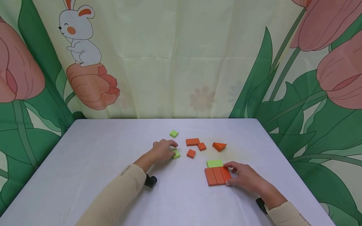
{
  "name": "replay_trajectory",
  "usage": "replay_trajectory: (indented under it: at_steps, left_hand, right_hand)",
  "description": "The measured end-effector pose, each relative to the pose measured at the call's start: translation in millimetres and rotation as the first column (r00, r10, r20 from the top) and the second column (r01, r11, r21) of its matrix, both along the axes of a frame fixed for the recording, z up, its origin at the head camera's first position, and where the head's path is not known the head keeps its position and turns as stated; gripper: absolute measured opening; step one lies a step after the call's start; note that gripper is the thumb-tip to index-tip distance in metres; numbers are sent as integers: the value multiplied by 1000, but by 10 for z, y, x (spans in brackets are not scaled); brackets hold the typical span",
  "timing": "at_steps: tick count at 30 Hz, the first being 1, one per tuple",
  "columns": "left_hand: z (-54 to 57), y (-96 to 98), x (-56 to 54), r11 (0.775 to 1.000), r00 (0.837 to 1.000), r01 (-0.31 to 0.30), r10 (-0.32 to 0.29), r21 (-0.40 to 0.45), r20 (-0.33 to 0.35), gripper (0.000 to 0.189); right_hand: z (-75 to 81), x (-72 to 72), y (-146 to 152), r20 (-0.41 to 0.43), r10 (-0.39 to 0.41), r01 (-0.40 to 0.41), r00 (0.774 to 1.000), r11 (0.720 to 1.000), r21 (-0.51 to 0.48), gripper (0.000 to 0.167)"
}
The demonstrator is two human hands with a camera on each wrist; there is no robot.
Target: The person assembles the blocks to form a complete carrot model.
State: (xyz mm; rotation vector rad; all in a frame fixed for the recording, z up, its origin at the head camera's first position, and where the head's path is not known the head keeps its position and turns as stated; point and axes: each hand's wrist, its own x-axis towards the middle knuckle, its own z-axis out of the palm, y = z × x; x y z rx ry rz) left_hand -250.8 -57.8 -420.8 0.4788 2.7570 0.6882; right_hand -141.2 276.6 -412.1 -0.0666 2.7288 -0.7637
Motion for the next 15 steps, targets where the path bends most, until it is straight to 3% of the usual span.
replay_trajectory:
  at_steps: [15]
  left_hand:
    - [-73, -9, 45, 999, 999, 32, -32, 19, 11, 33]
  right_hand:
    - [-10, -16, 17, 11, 5, -5, 1000, 1000, -9, 69]
